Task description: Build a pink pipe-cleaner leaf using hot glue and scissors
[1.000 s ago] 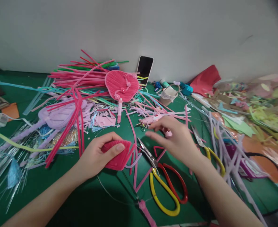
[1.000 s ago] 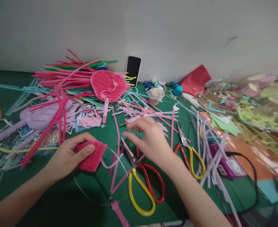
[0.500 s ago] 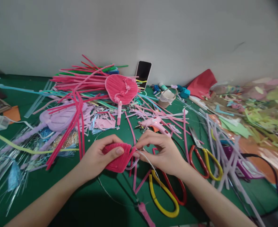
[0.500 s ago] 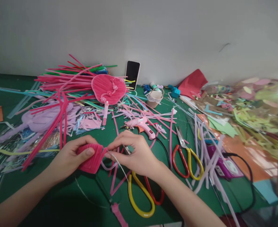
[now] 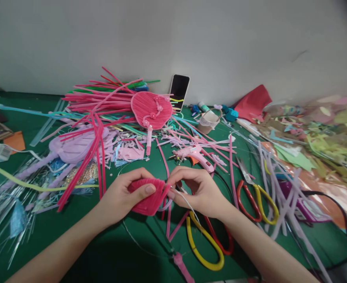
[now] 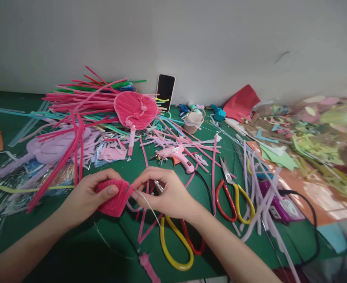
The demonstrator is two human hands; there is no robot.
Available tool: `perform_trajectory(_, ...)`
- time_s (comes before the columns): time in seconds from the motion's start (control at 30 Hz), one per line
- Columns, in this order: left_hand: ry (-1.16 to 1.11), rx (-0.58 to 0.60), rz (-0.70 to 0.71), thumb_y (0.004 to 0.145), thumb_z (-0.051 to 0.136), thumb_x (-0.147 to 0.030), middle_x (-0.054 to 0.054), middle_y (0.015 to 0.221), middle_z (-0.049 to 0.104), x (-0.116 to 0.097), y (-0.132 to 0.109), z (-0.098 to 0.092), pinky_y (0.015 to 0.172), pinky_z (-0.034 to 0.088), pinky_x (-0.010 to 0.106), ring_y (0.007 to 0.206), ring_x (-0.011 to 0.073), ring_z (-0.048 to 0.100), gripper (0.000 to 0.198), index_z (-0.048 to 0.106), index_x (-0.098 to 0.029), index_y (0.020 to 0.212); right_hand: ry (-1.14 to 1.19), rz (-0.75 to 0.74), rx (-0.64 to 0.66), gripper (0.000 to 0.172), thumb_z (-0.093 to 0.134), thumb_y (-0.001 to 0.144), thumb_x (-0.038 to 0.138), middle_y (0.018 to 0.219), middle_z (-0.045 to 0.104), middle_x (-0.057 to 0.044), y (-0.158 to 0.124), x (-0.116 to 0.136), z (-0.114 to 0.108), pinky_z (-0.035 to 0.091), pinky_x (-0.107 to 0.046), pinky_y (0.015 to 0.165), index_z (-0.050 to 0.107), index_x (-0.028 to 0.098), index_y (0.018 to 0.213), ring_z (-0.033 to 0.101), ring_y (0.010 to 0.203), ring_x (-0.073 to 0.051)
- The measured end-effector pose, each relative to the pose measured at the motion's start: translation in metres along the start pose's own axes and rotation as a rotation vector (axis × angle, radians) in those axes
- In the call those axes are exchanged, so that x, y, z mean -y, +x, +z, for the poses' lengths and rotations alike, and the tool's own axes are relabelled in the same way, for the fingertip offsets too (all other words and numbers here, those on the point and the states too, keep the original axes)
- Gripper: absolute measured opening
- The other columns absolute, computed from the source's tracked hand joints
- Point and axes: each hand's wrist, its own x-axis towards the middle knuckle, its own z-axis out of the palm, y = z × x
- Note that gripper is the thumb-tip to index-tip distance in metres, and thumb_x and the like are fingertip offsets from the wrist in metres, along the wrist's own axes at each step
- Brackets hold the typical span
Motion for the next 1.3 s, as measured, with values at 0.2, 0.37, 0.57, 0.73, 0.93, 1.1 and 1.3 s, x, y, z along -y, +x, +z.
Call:
perform_trajectory(0.2,-0.012,0.005,0.002,0.082,0.070,-0.049,-0.005,0.067,0.062,0.001,-0.002,-0.001,0.054,0.043,0.015,0.058,0.0086,0.055,0.031,0.065,-0.018,0.079,0.084,0.023,0.010,0.004,0.074,0.079,0.020,0.077,0.062,-0.001,0.000,-0.004,0.001,0.047,-0.026,0.062,0.071,0.019,0.082,0.058,0.069,-0.012)
perform_trajectory(0.37,-0.011,0.012,0.001,0.082,0.070,-0.048,-0.004,0.070,0.065,0.000,0.000,0.000,0.056,0.045,0.015,0.061,0.0096,0.058,0.030,0.066,-0.019,0.080,0.083,-0.009,0.003,0.004,0.073,0.080,0.022,0.077,0.062,-0.001,0.000,-0.007,0.001,0.045,-0.025,0.061,0.071,0.018,0.081,0.055,0.066,-0.011)
perform_trajectory(0.57,-0.066,0.012,-0.025,0.080,0.072,-0.050,-0.004,0.068,0.066,0.002,0.000,0.000,0.054,0.045,0.015,0.060,0.0097,0.059,0.032,0.066,-0.018,0.079,0.075,-0.043,0.005,0.002,0.073,0.080,0.020,0.076,0.063,-0.002,0.001,-0.009,0.001,0.048,-0.026,0.064,0.071,0.019,0.081,0.058,0.069,-0.012)
perform_trajectory(0.73,-0.083,0.020,-0.024,0.080,0.072,-0.050,-0.004,0.069,0.066,0.002,-0.001,0.000,0.055,0.045,0.015,0.060,0.0094,0.059,0.031,0.068,-0.018,0.079,0.012,-0.077,0.001,0.002,0.074,0.079,0.019,0.077,0.066,-0.003,0.001,-0.008,-0.003,0.049,-0.028,0.066,0.073,0.019,0.082,0.061,0.071,-0.014)
perform_trajectory(0.93,-0.121,0.012,-0.036,0.078,0.074,-0.050,-0.004,0.066,0.065,0.002,-0.001,0.001,0.053,0.043,0.014,0.058,0.0084,0.057,0.033,0.066,-0.018,0.076,-0.216,-0.257,-0.001,0.006,0.071,0.081,0.015,0.076,0.072,-0.003,0.005,-0.001,-0.011,0.049,-0.031,0.069,0.073,0.021,0.083,0.061,0.072,-0.015)
perform_trajectory(1.1,-0.153,0.017,-0.063,0.076,0.075,-0.050,-0.004,0.064,0.064,0.003,-0.001,0.001,0.052,0.043,0.014,0.056,0.0083,0.056,0.034,0.066,-0.017,0.075,-0.366,-0.398,-0.046,0.010,0.070,0.081,0.012,0.074,0.072,-0.002,0.006,0.003,-0.012,0.050,-0.033,0.071,0.073,0.021,0.084,0.061,0.071,-0.015)
perform_trajectory(1.3,-0.134,0.010,-0.072,0.075,0.075,-0.052,-0.004,0.063,0.063,0.002,-0.001,0.001,0.051,0.042,0.016,0.055,0.0095,0.055,0.036,0.065,-0.017,0.074,-0.520,-0.569,-0.110,0.014,0.070,0.081,0.010,0.076,0.071,-0.002,0.006,0.004,-0.014,0.052,-0.035,0.076,0.073,0.022,0.088,0.064,0.073,-0.016)
